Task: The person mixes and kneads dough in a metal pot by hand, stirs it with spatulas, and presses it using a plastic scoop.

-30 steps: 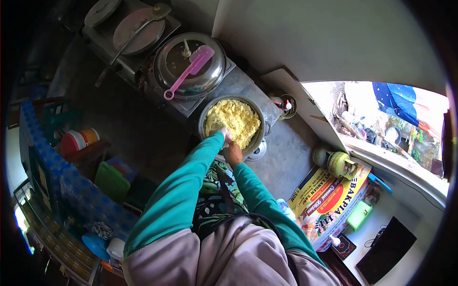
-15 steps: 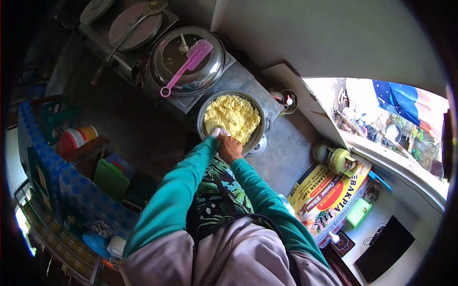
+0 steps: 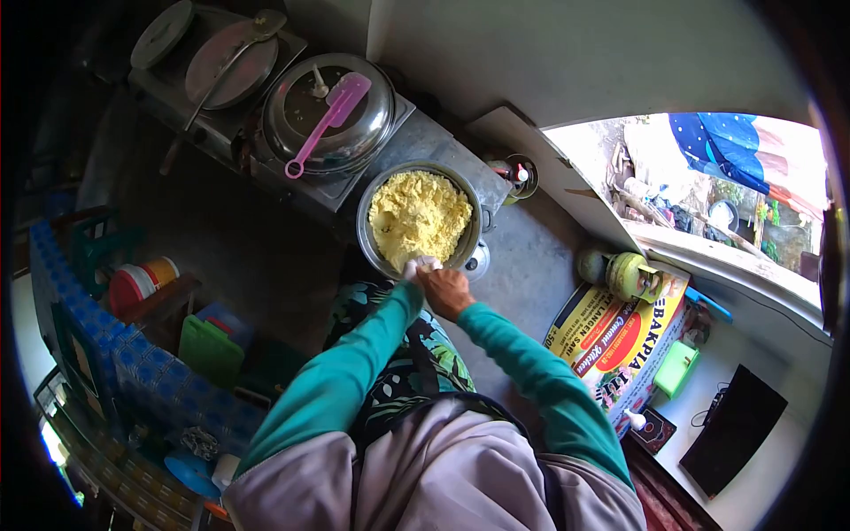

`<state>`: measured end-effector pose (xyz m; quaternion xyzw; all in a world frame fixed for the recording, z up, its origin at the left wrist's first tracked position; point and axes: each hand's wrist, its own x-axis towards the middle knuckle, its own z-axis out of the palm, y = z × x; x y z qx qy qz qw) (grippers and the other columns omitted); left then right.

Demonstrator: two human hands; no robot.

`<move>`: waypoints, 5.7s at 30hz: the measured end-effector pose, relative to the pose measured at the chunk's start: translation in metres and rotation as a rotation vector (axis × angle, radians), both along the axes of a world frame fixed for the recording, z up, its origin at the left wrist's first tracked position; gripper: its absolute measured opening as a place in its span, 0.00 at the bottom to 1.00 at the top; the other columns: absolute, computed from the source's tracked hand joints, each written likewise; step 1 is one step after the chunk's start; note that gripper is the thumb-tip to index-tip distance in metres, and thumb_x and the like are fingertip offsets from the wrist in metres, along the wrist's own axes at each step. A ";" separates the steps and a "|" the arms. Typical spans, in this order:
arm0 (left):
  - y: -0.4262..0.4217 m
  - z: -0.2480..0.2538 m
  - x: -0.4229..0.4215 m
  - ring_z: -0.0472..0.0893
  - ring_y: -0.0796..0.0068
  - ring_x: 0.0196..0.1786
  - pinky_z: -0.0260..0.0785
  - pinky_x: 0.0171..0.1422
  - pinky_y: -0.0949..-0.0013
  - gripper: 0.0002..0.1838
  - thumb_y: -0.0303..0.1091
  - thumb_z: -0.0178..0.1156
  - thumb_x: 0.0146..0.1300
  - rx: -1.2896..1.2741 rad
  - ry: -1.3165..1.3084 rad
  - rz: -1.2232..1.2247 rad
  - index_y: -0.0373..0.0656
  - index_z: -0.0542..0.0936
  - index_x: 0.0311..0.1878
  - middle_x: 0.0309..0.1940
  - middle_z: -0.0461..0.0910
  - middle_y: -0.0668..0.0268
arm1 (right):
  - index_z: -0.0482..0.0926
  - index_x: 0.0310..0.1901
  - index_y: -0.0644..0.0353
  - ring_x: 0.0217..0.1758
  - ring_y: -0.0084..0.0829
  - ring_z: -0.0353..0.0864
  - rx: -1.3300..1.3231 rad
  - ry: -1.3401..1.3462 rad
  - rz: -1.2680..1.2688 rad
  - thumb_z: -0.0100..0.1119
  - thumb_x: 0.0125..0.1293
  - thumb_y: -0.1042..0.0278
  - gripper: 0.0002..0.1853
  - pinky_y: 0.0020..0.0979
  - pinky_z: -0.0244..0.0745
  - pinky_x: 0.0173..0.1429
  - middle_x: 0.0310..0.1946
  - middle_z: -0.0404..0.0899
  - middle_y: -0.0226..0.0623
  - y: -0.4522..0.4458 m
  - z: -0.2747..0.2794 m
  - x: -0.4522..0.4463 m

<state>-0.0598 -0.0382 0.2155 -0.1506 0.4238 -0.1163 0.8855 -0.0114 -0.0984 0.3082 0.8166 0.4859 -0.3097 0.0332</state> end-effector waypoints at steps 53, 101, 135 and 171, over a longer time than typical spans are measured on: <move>0.075 -0.070 0.070 0.69 0.70 0.18 0.62 0.22 0.68 0.14 0.39 0.41 0.51 0.455 -0.046 -0.494 0.45 0.69 0.17 0.14 0.70 0.66 | 0.71 0.51 0.47 0.35 0.45 0.77 0.131 0.149 -0.815 0.50 0.53 0.58 0.21 0.43 0.71 0.37 0.32 0.77 0.46 0.045 -0.059 0.009; 0.075 -0.093 0.095 0.74 0.68 0.24 0.67 0.32 0.68 0.10 0.35 0.48 0.51 0.461 -0.059 -0.444 0.40 0.73 0.22 0.17 0.73 0.63 | 0.68 0.54 0.40 0.36 0.47 0.77 0.039 0.182 -0.830 0.51 0.49 0.65 0.26 0.44 0.70 0.37 0.33 0.76 0.50 0.053 -0.056 0.034; 0.099 -0.161 0.047 0.75 0.63 0.29 0.69 0.37 0.62 0.16 0.40 0.45 0.53 0.553 -0.325 -0.834 0.36 0.75 0.28 0.23 0.75 0.57 | 0.71 0.50 0.50 0.34 0.48 0.77 0.093 0.101 -0.729 0.53 0.48 0.67 0.23 0.43 0.71 0.34 0.30 0.76 0.50 0.082 -0.052 0.004; 0.059 -0.058 0.159 0.72 0.67 0.27 0.67 0.28 0.65 0.08 0.26 0.56 0.42 0.613 0.246 -0.473 0.40 0.71 0.28 0.27 0.71 0.62 | 0.62 0.60 0.50 0.11 0.19 0.60 0.470 1.033 -1.526 0.47 0.50 0.82 0.32 0.22 0.51 0.15 0.14 0.67 0.30 0.037 0.014 0.084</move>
